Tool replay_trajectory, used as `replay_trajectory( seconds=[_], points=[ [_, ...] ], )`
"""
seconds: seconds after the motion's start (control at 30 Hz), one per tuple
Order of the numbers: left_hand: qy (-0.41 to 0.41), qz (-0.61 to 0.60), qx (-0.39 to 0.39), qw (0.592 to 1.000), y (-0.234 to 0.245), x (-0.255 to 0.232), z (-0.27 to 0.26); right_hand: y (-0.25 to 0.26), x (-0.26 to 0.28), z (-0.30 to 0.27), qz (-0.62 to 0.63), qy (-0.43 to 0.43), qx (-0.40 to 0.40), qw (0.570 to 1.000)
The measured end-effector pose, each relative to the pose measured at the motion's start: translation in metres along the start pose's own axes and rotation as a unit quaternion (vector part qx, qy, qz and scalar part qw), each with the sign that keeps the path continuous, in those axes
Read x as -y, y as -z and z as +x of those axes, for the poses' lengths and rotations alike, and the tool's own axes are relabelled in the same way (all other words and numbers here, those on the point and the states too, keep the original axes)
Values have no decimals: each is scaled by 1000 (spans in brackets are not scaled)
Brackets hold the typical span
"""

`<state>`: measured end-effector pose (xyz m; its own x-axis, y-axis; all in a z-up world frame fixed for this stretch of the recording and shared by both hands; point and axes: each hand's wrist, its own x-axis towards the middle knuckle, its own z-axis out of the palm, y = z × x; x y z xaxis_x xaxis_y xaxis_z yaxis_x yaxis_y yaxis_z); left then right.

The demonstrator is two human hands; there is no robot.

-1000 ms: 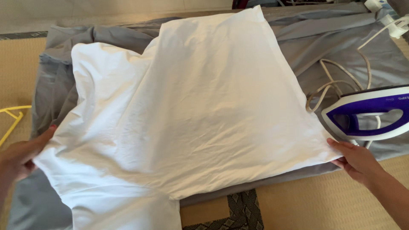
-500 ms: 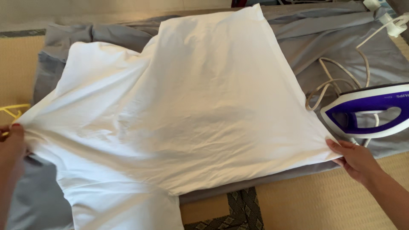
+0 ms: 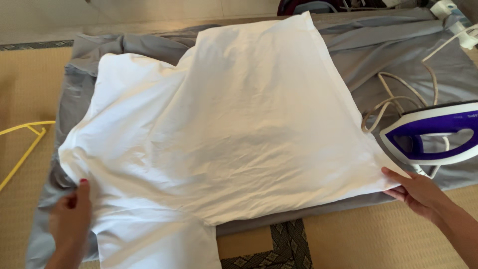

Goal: The person irons a white t-shirt on a grey ironing board. They unfold the shirt, smooth it out, and use a purple and white iron to press the sleeves and the main body of the garment.

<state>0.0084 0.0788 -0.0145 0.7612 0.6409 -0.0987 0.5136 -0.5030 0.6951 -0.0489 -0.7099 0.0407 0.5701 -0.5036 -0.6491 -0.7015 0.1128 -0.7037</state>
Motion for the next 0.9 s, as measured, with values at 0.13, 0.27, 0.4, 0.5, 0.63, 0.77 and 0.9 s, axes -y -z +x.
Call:
replay_trajectory(
  seconds=[0.13, 0.27, 0.4, 0.5, 0.63, 0.77, 0.9],
  points=[
    [-71, -6, 50, 996, 8, -7, -20, -1, -1, -1, 62, -11, 10, 998],
    [-109, 47, -23, 993, 27, -12, -31, 15, -5, 8, 119, 44, 11, 992],
    [-29, 95, -3, 995, 41, 14, -16, 41, -16, 21, 94, 36, -3, 995],
    [-30, 122, 4, 992, 31, 57, -2, 40, -30, 27, 71, 27, 8, 997],
    [38, 146, 63, 987, 6, 126, 13, 34, -37, 32, 40, 9, 17, 999],
    [66, 102, 87, 989, -22, 140, 28, 40, -41, 32, 11, 40, 9, 999],
    [68, 50, 82, 993, -24, 144, 22, 45, -40, 28, -15, 29, -49, 998]
  ],
)
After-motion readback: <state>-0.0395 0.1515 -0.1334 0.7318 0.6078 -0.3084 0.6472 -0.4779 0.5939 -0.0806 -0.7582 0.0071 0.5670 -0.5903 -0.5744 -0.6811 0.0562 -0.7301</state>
